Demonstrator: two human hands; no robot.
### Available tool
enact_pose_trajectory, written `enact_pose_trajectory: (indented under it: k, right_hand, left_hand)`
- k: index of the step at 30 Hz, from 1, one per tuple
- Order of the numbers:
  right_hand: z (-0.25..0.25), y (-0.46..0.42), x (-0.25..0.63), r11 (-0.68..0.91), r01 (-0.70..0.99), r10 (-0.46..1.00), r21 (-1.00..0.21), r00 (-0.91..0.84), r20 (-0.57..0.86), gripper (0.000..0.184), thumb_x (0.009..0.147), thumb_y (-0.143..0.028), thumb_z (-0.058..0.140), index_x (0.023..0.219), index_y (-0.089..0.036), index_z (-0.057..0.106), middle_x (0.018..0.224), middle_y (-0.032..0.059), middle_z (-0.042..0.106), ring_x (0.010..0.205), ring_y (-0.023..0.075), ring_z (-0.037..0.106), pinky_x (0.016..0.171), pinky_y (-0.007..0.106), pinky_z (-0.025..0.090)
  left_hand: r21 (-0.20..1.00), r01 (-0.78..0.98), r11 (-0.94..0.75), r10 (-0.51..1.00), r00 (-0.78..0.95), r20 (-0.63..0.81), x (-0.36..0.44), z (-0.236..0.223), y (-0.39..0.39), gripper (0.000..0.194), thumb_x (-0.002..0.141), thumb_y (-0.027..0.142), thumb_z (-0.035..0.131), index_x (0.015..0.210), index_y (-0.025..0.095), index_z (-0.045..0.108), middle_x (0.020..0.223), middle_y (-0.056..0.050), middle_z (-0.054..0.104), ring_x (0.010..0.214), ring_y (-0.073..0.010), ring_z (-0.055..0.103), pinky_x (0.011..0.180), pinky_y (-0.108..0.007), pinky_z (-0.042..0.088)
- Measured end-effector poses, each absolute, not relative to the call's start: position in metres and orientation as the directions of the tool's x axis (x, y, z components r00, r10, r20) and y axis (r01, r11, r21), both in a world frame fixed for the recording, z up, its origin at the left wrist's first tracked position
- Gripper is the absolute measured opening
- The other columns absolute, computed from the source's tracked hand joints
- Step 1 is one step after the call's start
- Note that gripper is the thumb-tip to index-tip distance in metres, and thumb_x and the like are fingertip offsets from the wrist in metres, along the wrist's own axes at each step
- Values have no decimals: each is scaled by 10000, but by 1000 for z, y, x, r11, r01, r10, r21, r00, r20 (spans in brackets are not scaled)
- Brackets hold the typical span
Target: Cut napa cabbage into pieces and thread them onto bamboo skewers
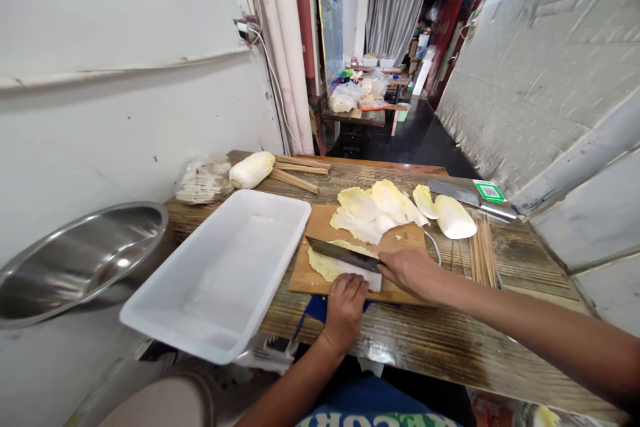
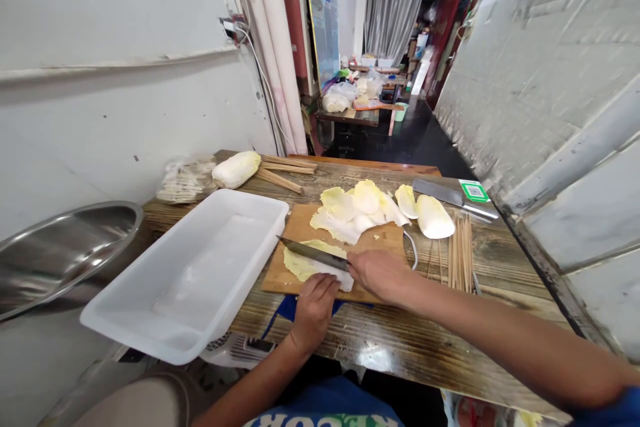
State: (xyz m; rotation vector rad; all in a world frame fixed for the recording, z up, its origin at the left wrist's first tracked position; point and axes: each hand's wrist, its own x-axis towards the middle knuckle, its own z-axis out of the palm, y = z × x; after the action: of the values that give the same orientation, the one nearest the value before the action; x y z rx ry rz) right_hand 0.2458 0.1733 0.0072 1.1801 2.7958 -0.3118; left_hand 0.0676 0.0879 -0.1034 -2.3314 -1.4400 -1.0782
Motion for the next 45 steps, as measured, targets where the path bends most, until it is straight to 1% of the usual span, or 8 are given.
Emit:
enact_pose_trajectory:
  k: [8,20,23,26,31,35,41,45]
  right_hand:
    - [2,168,247,713,689,678,-130,-725,-126,268,976,-313,395,1019,-156,607,856,105,717,754,211,663,598,256,373]
    - [-7,126,391,634,765,757,-116,-644,-107,294,987,-313,330,888,-193,579,749,56,685,646,178,642,553,262,362]
    - [-6,103,418,540,802,824,-256,-565,-30,347,986,-373,320,854,-195,587,696,39,661,615,179,632,564,269,392]
    - [-12,77,431,402,802,908,-442,-410,84,359,973,-435,349,902,-205,615,723,21,670,626,169,635,599,263,428]
    - [-29,34,427,162,759,986,-631,-96,137,399,904,-550,412,771,-215,581,472,-39,506,419,140,496,467,253,377]
    - [-46,7,426,-25,664,995,-748,90,47,419,860,-613,442,758,-220,547,443,-51,465,400,134,464,442,246,385]
    - [-56,-20,444,-142,619,957,-773,285,53,437,821,-635,477,656,-232,513,457,-27,505,421,138,493,441,244,408]
    - [-62,-33,461,-226,589,924,-776,382,21,436,807,-636,480,641,-236,527,440,-30,477,401,140,467,418,250,405]
  left_hand:
    - [181,848,-499,701,272,659,66,-102,87,223,911,115,455,1051,126,629,1016,-107,682,969,-242,576,843,-424,508]
    - [93,882,-462,672,280,686,61,-99,85,197,915,126,478,1031,150,636,979,-83,701,954,-213,596,888,-394,507]
    - [79,893,-443,774,337,536,60,-87,90,294,911,118,443,1141,174,617,1200,-97,646,1142,-231,548,1029,-448,426]
    - [62,903,-424,886,400,232,58,-65,103,501,885,89,414,1362,226,478,1420,-88,494,1348,-256,392,1130,-521,289]
    - [1,888,-460,880,456,-130,60,-40,123,580,879,88,402,1437,245,376,1502,-114,379,1388,-285,337,1086,-510,339]
    - [-101,864,-494,868,484,-110,67,-38,133,445,950,145,333,1384,179,427,1343,-141,540,1261,-283,478,978,-446,433]
    - [-191,856,-481,875,481,-47,81,-37,143,235,934,158,405,1015,145,625,919,-104,668,894,-264,619,781,-386,473]
    - [-207,710,-673,690,704,169,128,-33,136,254,953,183,379,1057,143,607,960,-106,655,897,-235,595,783,-360,461]
